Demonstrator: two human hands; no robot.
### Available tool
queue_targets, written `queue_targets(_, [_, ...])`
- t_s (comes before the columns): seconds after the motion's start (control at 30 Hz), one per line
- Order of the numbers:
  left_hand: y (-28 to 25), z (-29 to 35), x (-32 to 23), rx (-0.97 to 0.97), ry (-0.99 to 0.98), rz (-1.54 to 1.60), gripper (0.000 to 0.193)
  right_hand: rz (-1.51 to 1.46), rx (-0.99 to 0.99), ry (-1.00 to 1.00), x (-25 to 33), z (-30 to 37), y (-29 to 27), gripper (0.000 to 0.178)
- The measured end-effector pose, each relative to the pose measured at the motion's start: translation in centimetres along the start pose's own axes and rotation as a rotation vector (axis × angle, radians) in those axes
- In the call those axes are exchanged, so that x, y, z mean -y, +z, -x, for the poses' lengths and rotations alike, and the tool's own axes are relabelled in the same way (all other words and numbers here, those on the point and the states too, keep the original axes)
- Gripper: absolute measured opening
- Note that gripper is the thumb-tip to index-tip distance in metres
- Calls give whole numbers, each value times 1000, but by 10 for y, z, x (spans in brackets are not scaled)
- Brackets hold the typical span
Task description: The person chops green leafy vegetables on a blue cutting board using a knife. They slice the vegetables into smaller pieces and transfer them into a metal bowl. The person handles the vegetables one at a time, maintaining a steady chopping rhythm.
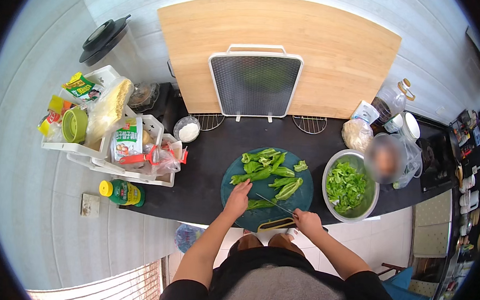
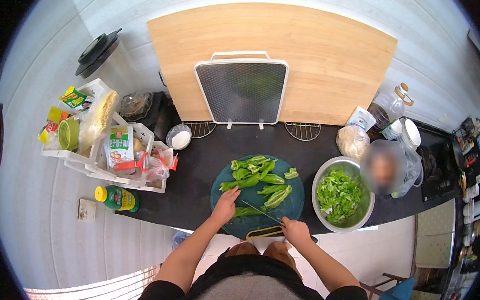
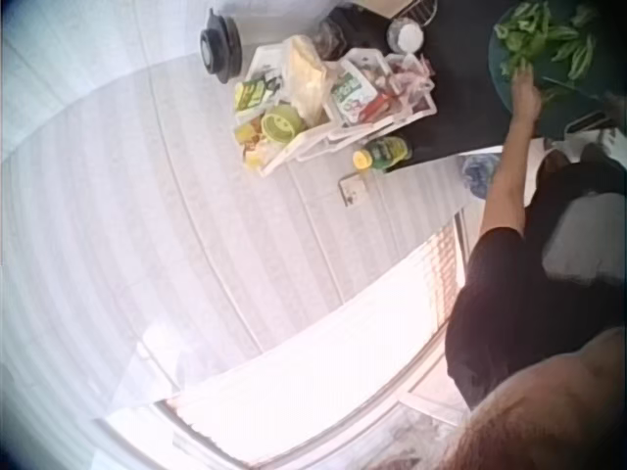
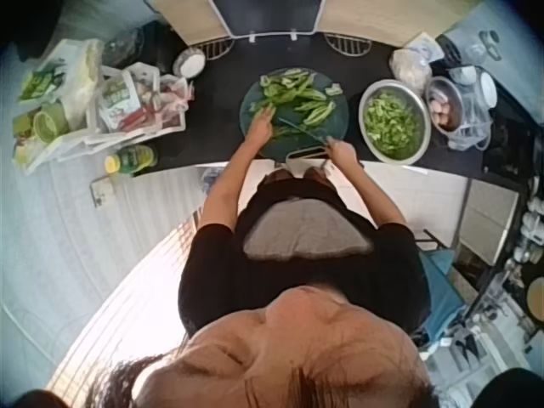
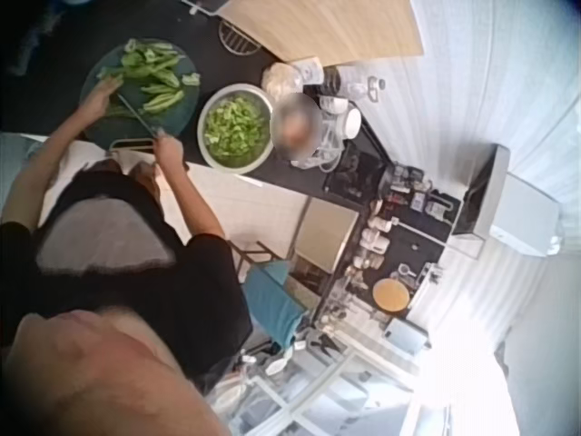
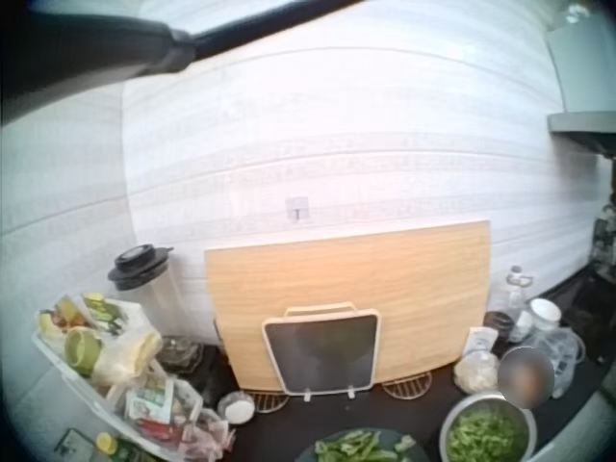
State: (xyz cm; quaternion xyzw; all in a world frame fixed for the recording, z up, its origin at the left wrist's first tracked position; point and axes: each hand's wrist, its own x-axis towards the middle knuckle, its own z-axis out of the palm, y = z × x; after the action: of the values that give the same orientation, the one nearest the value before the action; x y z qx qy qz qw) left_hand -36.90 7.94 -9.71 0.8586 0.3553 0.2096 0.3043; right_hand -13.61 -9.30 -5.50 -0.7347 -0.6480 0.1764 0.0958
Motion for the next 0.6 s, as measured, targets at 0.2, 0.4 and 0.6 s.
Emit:
queue_targets(0.2, [-10,28,-24,-96,139,-108,31,51,64,13,1,-7,-3,16])
queue_targets(0.4, [5,40,-22,8,160,-253,34,43,112,-32,6,-12,-12,15])
queue_targets(0.6, [17,44,-24,28,86,-360,34,37,180,12,25,-44,17,10])
